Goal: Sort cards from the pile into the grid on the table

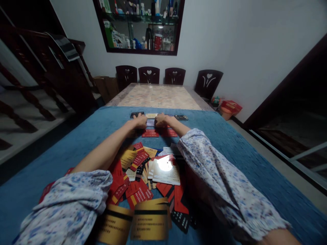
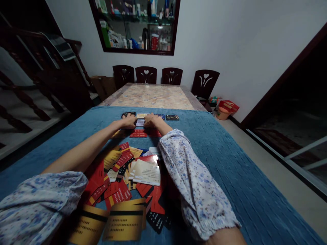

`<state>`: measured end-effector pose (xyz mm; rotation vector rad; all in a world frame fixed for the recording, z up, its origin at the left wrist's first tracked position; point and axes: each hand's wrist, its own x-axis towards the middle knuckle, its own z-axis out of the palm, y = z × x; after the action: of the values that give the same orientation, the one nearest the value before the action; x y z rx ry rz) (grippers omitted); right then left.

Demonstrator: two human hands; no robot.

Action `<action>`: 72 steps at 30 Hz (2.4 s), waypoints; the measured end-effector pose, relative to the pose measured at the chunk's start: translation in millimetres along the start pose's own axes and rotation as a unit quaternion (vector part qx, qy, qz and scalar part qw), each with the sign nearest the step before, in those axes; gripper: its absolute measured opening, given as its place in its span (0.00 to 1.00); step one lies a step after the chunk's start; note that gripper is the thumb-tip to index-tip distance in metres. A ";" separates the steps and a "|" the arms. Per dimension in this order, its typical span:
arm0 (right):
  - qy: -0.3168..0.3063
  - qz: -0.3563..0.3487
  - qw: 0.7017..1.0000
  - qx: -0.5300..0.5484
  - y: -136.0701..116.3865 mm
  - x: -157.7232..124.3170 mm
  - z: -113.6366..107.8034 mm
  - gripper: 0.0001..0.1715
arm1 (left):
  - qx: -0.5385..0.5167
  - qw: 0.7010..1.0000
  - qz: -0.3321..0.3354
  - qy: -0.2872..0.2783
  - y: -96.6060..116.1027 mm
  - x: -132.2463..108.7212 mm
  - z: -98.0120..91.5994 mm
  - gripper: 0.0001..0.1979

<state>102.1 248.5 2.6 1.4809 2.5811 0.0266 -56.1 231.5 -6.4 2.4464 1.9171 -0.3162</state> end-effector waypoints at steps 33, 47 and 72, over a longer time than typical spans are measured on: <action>0.128 -0.111 0.985 0.028 30.8 -100.6 14.3 0.18 | -0.026 0.991 0.057 0.120 45.6 -80.1 2.0 0.20; 0.199 -0.167 0.961 0.093 51.1 -166.1 45.4 0.14 | -0.070 0.981 0.120 0.133 99.8 -127.5 0.0 0.17; 0.165 -0.217 0.954 0.123 39.8 -208.2 62.3 0.15 | -0.065 0.978 0.185 0.064 123.0 -159.3 6.5 0.14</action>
<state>248.5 85.8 -27.0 1.0050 3.2324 -0.1166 25.2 47.4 0.6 2.7163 1.4175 -0.0228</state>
